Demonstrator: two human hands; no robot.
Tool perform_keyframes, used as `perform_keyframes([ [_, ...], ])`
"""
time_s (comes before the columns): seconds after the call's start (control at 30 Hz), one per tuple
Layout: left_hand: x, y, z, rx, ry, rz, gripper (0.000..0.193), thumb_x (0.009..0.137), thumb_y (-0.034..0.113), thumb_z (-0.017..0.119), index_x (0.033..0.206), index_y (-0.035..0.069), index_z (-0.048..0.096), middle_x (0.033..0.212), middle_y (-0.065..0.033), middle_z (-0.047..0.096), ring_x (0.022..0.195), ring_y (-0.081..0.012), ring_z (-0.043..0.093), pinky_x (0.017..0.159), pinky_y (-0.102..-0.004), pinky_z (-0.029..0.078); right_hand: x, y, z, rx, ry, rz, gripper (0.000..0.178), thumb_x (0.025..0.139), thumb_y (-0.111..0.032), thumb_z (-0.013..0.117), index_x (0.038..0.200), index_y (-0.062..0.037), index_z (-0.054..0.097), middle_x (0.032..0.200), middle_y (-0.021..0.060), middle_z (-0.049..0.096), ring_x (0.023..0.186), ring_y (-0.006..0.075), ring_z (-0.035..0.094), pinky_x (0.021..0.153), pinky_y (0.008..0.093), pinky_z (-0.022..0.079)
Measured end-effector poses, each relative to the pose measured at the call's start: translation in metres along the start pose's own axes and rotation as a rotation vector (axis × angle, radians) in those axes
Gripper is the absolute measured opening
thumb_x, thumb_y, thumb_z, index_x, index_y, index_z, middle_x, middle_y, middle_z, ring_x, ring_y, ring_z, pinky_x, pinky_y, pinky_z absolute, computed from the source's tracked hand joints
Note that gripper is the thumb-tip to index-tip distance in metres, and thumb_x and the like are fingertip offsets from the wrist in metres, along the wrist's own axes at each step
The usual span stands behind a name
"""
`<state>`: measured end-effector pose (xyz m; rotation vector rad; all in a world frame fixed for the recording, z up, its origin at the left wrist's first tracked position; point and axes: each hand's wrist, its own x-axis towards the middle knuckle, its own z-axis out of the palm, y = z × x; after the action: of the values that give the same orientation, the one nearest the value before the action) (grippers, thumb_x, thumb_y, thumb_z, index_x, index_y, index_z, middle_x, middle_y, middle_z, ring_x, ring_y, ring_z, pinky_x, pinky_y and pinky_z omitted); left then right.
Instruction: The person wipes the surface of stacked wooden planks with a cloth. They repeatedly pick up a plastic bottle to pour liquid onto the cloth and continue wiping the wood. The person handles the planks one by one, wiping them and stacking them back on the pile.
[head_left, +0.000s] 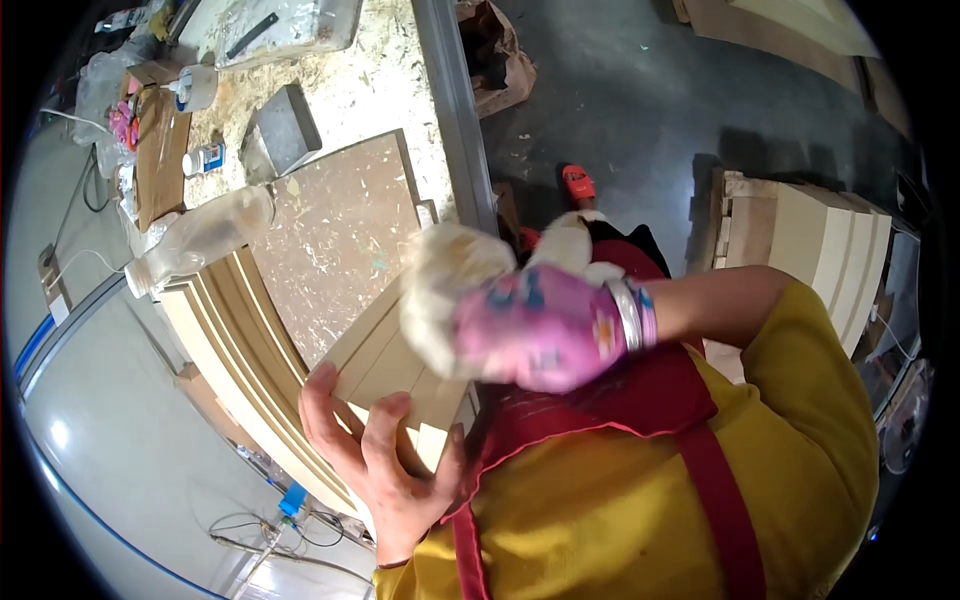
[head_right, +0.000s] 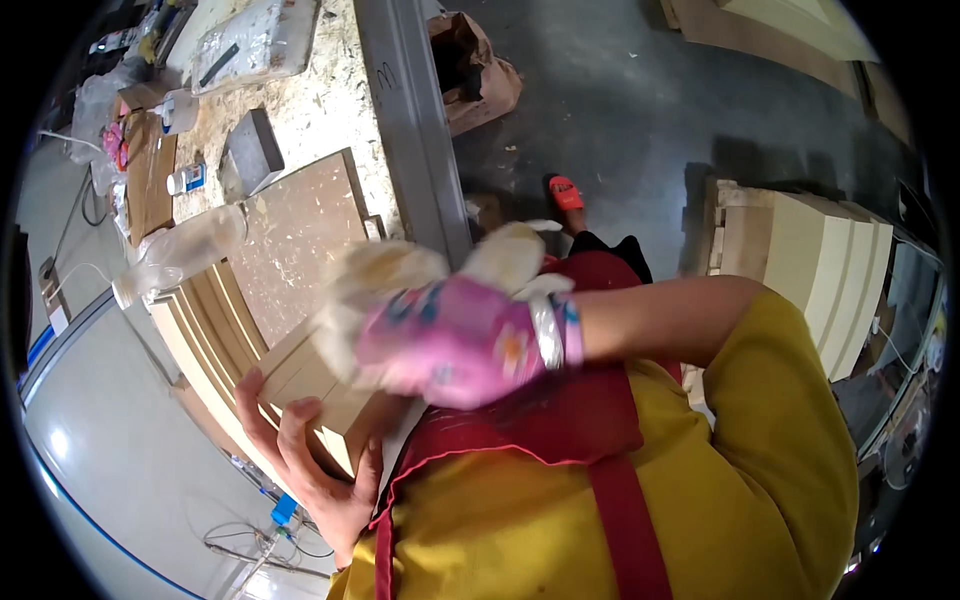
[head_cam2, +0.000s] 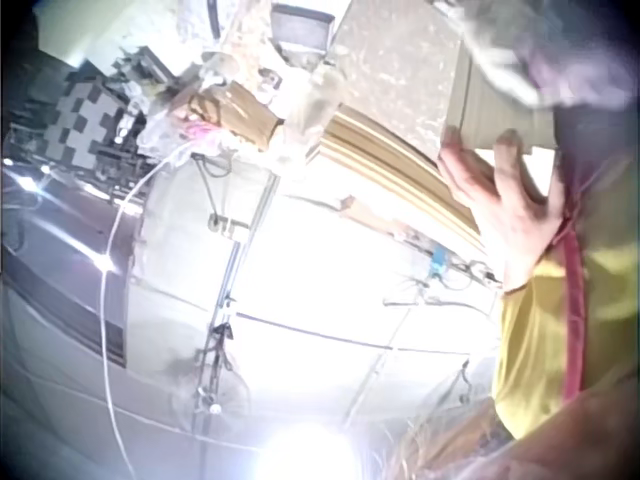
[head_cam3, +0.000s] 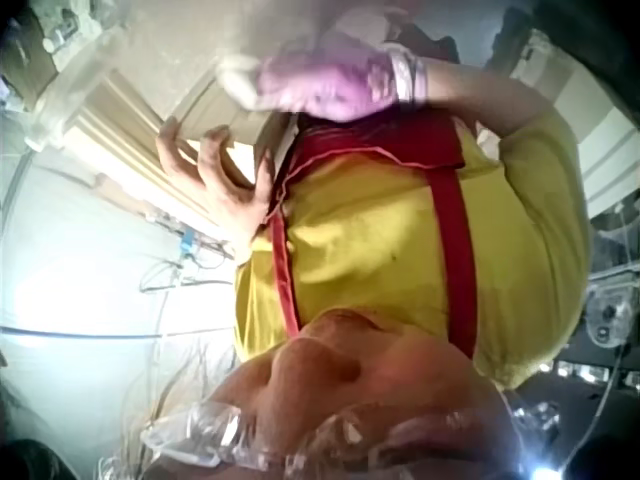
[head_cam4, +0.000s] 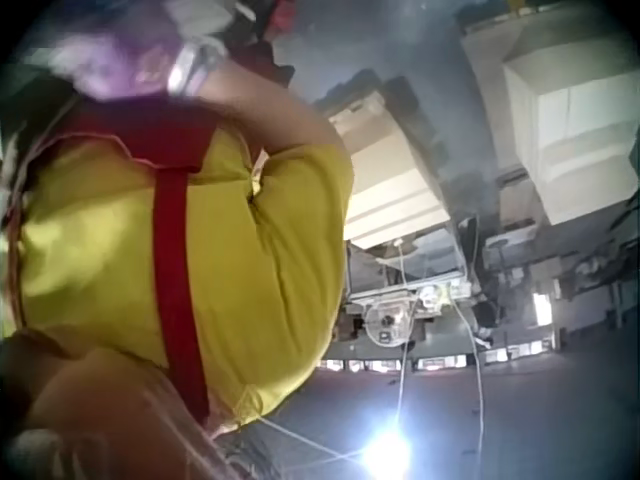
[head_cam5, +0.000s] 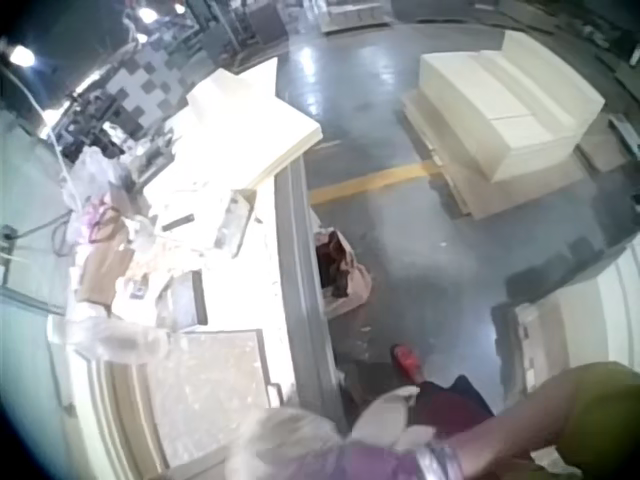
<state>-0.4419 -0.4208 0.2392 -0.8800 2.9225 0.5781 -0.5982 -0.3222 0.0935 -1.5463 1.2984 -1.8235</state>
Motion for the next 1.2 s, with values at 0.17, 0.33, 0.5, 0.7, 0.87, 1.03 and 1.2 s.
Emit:
perform_keyframes([
  [0.17,0.002,0.001,-0.002,0.005,-0.02,-0.019,0.063,0.058,0.015,0.077,0.114,0.013,0.05,0.139,-0.0276,0.027,0.128,-0.0456,0.031,0.101,-0.0543,0.032,-0.03,0.036,0.01,0.136,0.121,0.068,0.027,0.078,-0.004,0.06,0.104,-0.0074,0.056,0.095,0.0142,0.06,0.079,0.0321,0.063,0.066,0.0394,0.05],
  [0.33,-0.004,-0.001,0.001,-0.086,0.04,0.015,0.08,0.057,0.015,0.078,0.128,0.013,0.041,0.14,-0.0276,0.028,0.128,-0.046,0.031,0.101,-0.0542,0.031,-0.076,0.09,0.001,0.002,-0.14,0.573,0.025,0.082,-0.011,0.055,0.107,-0.0081,0.055,0.079,0.0155,0.062,0.076,0.0346,0.064,0.066,0.0434,0.049],
  [0.5,-0.003,-0.006,0.003,-0.022,0.027,0.04,0.101,0.059,0.02,0.079,0.144,0.012,0.024,0.137,-0.0281,0.033,0.125,-0.0455,0.034,0.101,-0.0552,0.03,0.022,0.025,-0.008,0.266,-0.079,0.343,0.034,0.088,-0.011,0.054,0.122,-0.0052,0.055,0.095,0.0127,0.065,0.086,0.0243,0.066,0.08,0.0342,0.053],
  [0.7,0.002,-0.004,-0.003,0.041,-0.008,0.075,0.106,0.059,0.023,0.082,0.145,0.009,0.021,0.136,-0.0297,0.034,0.123,-0.0466,0.037,0.1,-0.0565,0.03,0.004,0.067,0.006,0.097,-0.184,0.372,0.041,0.086,-0.008,0.056,0.127,-0.0049,0.051,0.104,0.0198,0.064,0.089,0.0342,0.064,0.082,0.0388,0.05],
  [0.87,0.003,-0.005,-0.003,0.059,0.025,0.094,0.106,0.059,0.024,0.083,0.144,0.009,0.022,0.137,-0.0284,0.035,0.123,-0.0472,0.037,0.1,-0.0569,0.03,0.003,0.082,-0.021,-0.086,-0.513,0.479,0.041,0.083,-0.007,0.055,0.124,-0.0075,0.056,0.096,0.0194,0.066,0.085,0.0336,0.064,0.073,0.0378,0.051],
  [1.03,-0.004,-0.012,-0.001,0.024,0.023,0.076,0.106,0.06,0.027,0.082,0.145,0.01,0.021,0.137,-0.0284,0.035,0.123,-0.047,0.037,0.1,-0.0576,0.029,0.041,0.068,-0.038,0.114,-0.568,0.799,0.031,0.083,-0.012,0.057,0.114,-0.0101,0.063,0.087,0.0128,0.068,0.081,0.0272,0.066,0.073,0.0401,0.051],
  [1.2,-0.001,-0.013,-0.003,0.047,0.008,0.096,0.105,0.06,0.028,0.081,0.146,0.014,0.021,0.136,-0.0302,0.035,0.124,-0.0481,0.034,0.1,-0.0571,0.029,0.015,0.068,-0.016,0.037,-0.503,0.549,0.037,0.079,-0.011,0.06,0.116,-0.0091,0.06,0.092,0.0187,0.064,0.088,0.0358,0.062,0.077,0.0417,0.049],
])
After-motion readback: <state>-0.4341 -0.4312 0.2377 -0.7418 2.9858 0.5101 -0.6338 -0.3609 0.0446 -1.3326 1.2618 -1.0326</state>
